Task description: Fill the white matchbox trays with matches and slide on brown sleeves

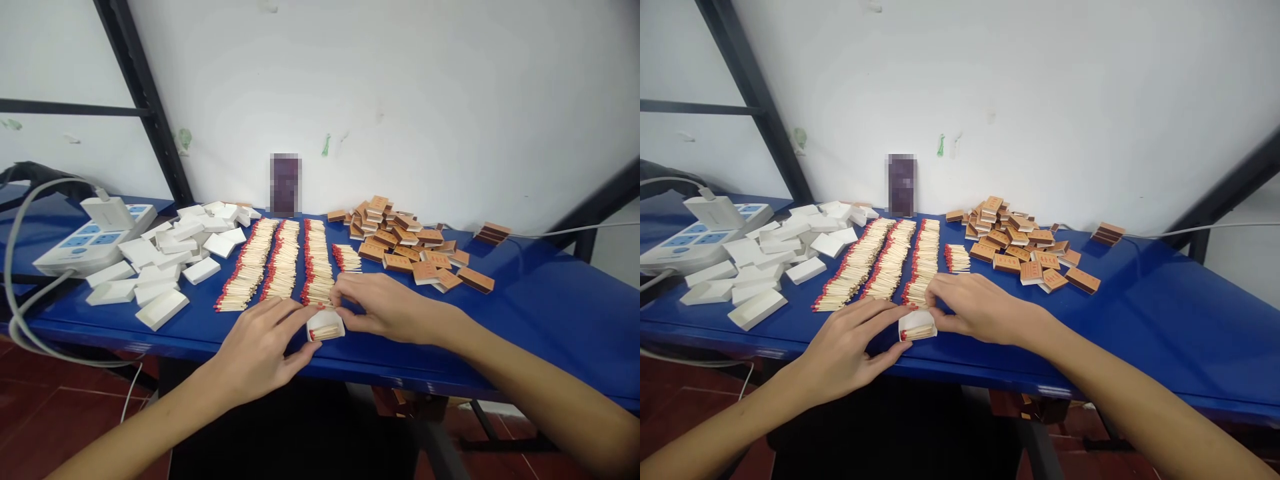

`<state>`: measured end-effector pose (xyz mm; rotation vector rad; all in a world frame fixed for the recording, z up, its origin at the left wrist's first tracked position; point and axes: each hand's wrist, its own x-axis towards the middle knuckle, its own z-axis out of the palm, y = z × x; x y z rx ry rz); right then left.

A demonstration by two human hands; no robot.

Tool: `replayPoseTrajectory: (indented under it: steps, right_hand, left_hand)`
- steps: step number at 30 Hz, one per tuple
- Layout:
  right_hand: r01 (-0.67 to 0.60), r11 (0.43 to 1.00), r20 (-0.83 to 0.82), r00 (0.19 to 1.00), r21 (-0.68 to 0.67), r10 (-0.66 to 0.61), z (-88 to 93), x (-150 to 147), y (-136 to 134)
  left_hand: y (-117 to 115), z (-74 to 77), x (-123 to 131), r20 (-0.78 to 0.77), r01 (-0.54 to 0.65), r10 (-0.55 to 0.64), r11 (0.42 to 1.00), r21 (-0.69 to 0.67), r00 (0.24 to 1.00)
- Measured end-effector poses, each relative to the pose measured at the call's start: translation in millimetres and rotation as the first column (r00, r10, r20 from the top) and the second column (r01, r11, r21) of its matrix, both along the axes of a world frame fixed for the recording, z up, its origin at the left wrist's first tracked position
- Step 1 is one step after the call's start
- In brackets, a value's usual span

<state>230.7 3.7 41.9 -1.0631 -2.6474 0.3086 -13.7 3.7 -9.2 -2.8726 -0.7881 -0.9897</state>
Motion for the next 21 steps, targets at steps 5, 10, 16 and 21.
replayPoseTrajectory:
  steps: [5,10,16,21]
  right_hand:
    - [-0.038,0.999,-0.017,0.999,0.008,0.038,-0.4,-0.6,-5.0]
    - [-0.056,0.998,0.026,0.998,0.036,0.055,-3.0,-7.7,-8.1]
    - [-0.045,0.996,0.016,0.999,0.081,0.044,-6.9,-7.5,-7.5]
    - [-0.106,0.973,-0.053,0.991,0.206,0.119,-4.6,-4.7,-6.9]
  left_hand:
    - [-0.8,0.4,-1.0,-0.004,-0.003,0.003,1.000,-0.006,1.000]
    - [-1.3,1.1,-0.6,0.005,0.009,-0.009,1.000,-0.014,1.000]
    - [-0.4,0.4,-0.5,0.020,0.016,-0.016,1.000,0.007,1.000]
    - [-0.4,0.8,-0.9,0.012,0.021,-0.021,1.000,0.000,1.000]
